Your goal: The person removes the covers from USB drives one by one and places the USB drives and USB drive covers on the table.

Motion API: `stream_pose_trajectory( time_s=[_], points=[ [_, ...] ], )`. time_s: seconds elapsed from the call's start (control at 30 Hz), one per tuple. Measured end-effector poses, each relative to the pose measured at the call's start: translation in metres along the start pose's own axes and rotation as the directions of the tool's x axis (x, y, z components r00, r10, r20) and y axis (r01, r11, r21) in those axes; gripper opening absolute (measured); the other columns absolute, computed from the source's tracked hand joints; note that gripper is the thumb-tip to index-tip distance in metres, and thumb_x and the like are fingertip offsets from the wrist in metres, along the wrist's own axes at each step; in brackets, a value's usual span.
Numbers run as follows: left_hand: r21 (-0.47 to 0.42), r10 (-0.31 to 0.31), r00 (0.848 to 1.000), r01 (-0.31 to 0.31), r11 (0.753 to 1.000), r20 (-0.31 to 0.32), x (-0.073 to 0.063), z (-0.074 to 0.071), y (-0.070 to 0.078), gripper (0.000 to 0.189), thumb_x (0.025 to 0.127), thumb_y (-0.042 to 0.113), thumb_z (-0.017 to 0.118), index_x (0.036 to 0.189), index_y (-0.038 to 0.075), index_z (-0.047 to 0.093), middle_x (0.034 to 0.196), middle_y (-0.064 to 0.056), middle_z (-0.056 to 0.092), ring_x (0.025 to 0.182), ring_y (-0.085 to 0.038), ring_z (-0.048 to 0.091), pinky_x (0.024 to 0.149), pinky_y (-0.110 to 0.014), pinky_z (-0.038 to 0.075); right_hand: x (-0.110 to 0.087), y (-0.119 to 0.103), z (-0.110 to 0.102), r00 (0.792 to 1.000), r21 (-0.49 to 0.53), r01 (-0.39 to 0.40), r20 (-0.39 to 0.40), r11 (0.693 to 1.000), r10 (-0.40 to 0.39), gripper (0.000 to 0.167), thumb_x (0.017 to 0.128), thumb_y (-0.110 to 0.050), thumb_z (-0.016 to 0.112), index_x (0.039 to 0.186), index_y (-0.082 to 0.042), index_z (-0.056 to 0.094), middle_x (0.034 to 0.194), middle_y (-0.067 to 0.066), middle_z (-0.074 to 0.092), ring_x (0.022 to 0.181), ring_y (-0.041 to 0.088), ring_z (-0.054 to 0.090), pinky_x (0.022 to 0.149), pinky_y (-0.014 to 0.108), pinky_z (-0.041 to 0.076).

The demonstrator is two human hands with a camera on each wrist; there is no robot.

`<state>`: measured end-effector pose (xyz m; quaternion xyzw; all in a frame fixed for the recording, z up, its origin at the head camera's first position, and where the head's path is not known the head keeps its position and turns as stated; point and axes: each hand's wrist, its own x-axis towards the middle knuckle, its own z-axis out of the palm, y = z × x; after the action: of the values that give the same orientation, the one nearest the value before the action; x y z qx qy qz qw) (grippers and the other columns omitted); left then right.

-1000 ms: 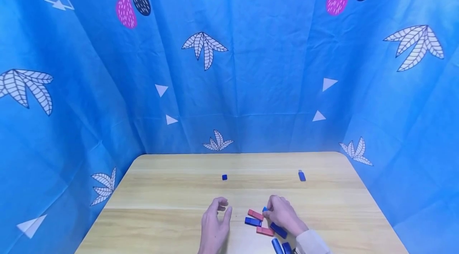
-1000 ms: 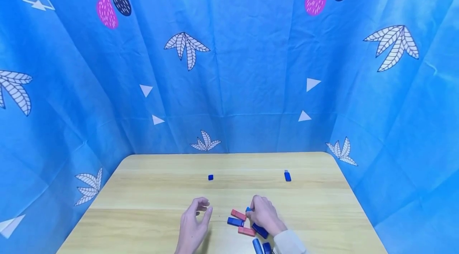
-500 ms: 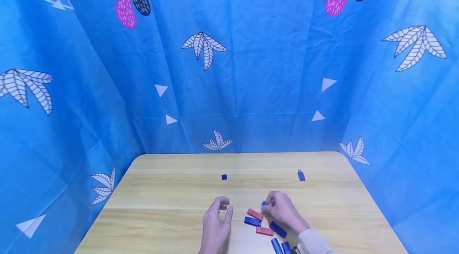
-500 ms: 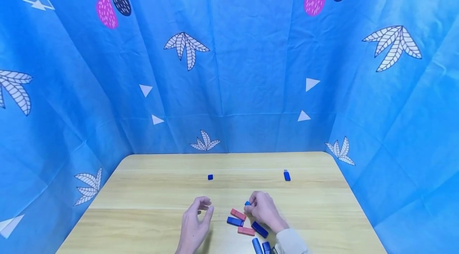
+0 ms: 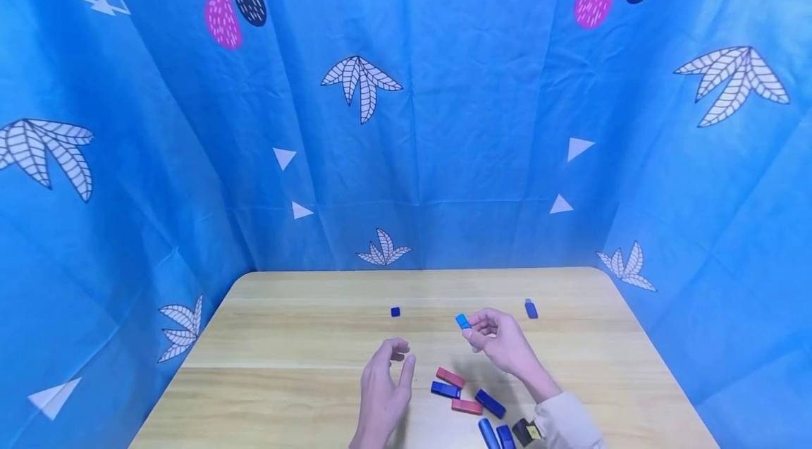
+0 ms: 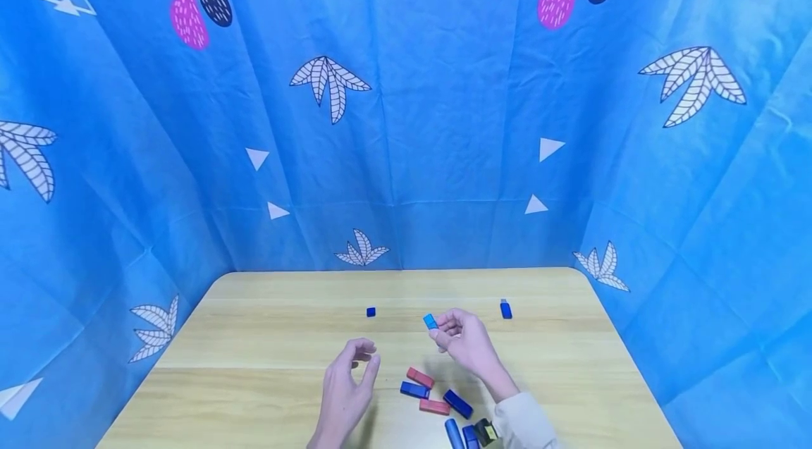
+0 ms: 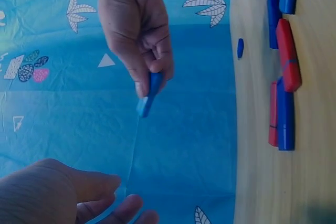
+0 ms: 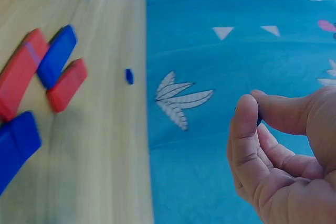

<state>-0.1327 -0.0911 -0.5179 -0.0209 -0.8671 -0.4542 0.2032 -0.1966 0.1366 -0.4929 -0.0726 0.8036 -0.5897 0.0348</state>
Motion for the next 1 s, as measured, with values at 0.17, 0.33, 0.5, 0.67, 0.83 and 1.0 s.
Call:
stream_pose_trajectory(
  time_s=[0.17,0.33,0.5,0.67,0.83,1.0],
  points=[
    [-0.039,-0.003,1.0,0.004,0.999,0.005,0.004,0.0,0.007,0.021,0.091,0.011,0.072,0.111,0.017,0.067,0.102,0.004,0.074,0.096,-0.016,0.069,0.089,-0.035,0.057,-0.004,-0.012,-0.001,1.0,0.016,0.007,0.014,1.0,-0.007,0.023,0.093,-0.012,0.072,0.109,0.002,0.064,0.094,0.015,0.069,0.076,0.021,0.069,0.066,0.026,0.06],
    [-0.095,0.054,0.999,-0.054,0.994,-0.002,0.006,0.001,0.016,0.019,0.094,0.017,0.071,0.113,0.019,0.067,0.103,0.007,0.073,0.093,-0.005,0.066,0.087,-0.031,0.057,-0.013,-0.024,0.001,1.0,0.016,0.02,0.02,1.0,-0.02,0.023,0.094,-0.015,0.072,0.109,0.0,0.065,0.094,0.014,0.069,0.078,0.022,0.07,0.067,0.027,0.06],
    [-0.129,0.134,0.991,-0.134,0.983,-0.013,0.009,0.004,0.028,0.016,0.099,0.025,0.066,0.114,0.02,0.066,0.103,0.008,0.073,0.091,-0.002,0.064,0.082,-0.024,0.055,-0.023,-0.038,0.004,0.997,0.031,0.063,0.048,0.998,-0.064,0.022,0.094,-0.015,0.071,0.108,0.001,0.064,0.094,0.015,0.068,0.078,0.019,0.069,0.068,0.027,0.061],
    [-0.162,0.132,0.991,-0.128,0.978,0.018,0.011,0.006,0.04,0.018,0.101,0.029,0.062,0.115,0.019,0.066,0.105,0.01,0.072,0.091,-0.003,0.064,0.082,-0.029,0.056,-0.032,-0.047,0.008,0.989,0.04,0.099,0.105,0.994,-0.103,0.022,0.097,-0.017,0.069,0.107,0.001,0.063,0.095,0.016,0.066,0.079,0.013,0.067,0.069,0.027,0.061],
    [-0.17,0.136,0.989,-0.125,0.977,0.056,0.011,0.01,0.046,0.021,0.104,0.031,0.058,0.119,0.019,0.066,0.109,0.009,0.072,0.093,-0.003,0.065,0.081,-0.03,0.056,-0.039,-0.05,0.012,0.978,0.033,0.14,0.152,0.99,-0.143,0.022,0.098,-0.02,0.068,0.105,0.0,0.063,0.092,0.015,0.066,0.078,0.015,0.065,0.067,0.028,0.061],
    [-0.19,0.168,0.982,-0.15,0.97,0.083,0.012,0.013,0.048,0.017,0.106,0.029,0.054,0.114,0.018,0.064,0.104,0.008,0.071,0.094,-0.004,0.064,0.081,-0.026,0.056,-0.045,-0.051,0.016,0.968,0.013,0.18,0.174,0.984,-0.18,0.021,0.097,-0.023,0.069,0.102,-0.003,0.063,0.091,0.011,0.066,0.081,0.01,0.063,0.07,0.024,0.06]
  ],
)
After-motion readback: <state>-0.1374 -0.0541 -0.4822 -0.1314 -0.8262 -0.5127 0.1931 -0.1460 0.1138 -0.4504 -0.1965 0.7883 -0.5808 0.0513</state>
